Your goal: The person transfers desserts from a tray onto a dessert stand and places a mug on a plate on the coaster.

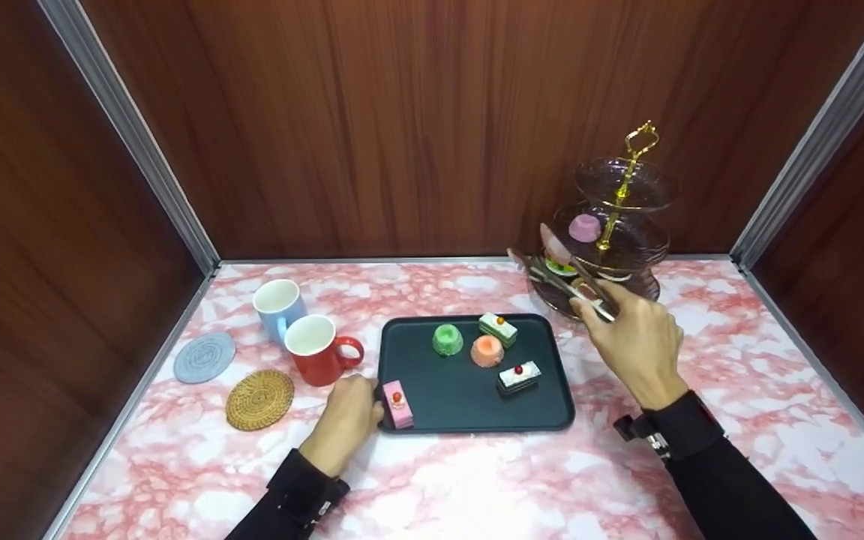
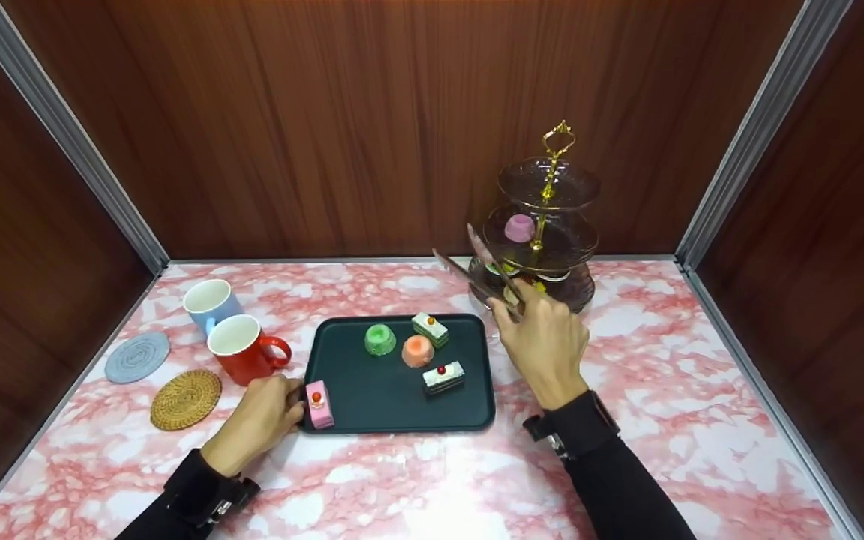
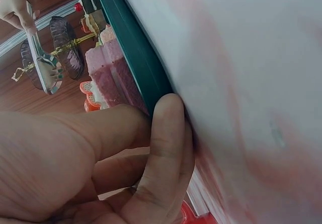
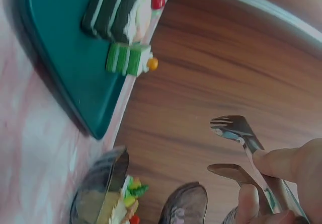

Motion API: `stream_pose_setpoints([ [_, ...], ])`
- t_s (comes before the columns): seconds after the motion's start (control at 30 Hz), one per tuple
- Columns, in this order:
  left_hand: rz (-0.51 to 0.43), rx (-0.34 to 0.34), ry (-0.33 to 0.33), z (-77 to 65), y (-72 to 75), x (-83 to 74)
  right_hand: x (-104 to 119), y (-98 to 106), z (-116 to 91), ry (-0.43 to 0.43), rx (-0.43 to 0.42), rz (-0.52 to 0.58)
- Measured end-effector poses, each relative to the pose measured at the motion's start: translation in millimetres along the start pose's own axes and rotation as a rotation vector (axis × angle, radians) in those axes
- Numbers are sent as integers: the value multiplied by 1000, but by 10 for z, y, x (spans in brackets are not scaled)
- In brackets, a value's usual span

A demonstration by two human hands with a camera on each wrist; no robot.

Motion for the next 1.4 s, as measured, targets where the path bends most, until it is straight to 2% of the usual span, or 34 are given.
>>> stream_pose_setpoints([
  [0.17,-6,-6,7,-3,10,11,60,-50,-118,4,45,34],
  [0.4,3,-33,-28,2,32,-18,65,-108,-288,-13,109,19],
  [0.83,-1,-33,-19,3,31,-17,207,-226,-486,48,240,25],
  [1.1,-2,-14,2,2,6,-1,236,-295,-564,46,281,35],
  [1.4,-1,-25,-11,2,28,-11,301,-357,-608,108,281,56],
])
Point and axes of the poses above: each hand's wrist, its own z-axis towards the middle knuckle, its own y-axis out of the back of the hand, x = y × z, the point moved 10 cm from there along z, towards the middle knuckle, and after that the axes turned 5 degrees about z, right-handed, at the moved point
